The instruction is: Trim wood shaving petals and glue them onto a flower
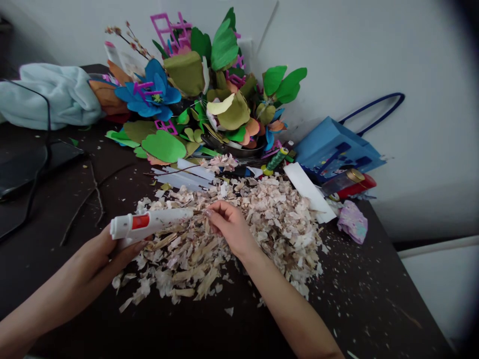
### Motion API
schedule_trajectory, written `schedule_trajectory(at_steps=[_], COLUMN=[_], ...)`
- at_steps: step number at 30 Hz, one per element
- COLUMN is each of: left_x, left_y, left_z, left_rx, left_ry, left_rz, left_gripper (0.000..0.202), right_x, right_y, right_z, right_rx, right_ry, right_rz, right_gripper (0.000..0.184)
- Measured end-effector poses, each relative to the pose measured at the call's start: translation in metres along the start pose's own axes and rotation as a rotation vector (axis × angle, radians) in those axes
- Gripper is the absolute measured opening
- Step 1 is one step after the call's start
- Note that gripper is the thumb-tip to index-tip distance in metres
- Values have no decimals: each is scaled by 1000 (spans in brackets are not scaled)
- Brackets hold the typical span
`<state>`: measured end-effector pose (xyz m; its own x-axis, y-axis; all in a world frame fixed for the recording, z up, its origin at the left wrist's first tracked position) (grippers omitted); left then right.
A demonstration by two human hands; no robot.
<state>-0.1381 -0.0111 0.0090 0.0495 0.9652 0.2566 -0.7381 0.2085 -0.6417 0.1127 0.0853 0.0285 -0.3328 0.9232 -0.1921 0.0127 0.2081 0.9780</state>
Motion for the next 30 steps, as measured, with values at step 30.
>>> schedule_trajectory(at_steps=[30], left_x=[2], left_y=[25], left_z=[12], left_rx=[32], left_ry=[-115], left_rz=[261], left_gripper=[46], right_x=[0], right_y=[-3], right_z=[2], right_rx=[99], right_ry=[27], right_rz=[-46], right_gripper=[25])
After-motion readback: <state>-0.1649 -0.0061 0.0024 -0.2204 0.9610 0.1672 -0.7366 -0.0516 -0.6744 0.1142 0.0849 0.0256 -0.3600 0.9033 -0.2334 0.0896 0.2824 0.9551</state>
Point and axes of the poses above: each hand's wrist, its own x-axis towards the middle knuckle, its own z-axis out of the back of the hand, y = z × x, the point moved 4 cm from there along x, towards the middle knuckle, and after that the axes turned 5 degrees about -y, right-handed, at the moved point
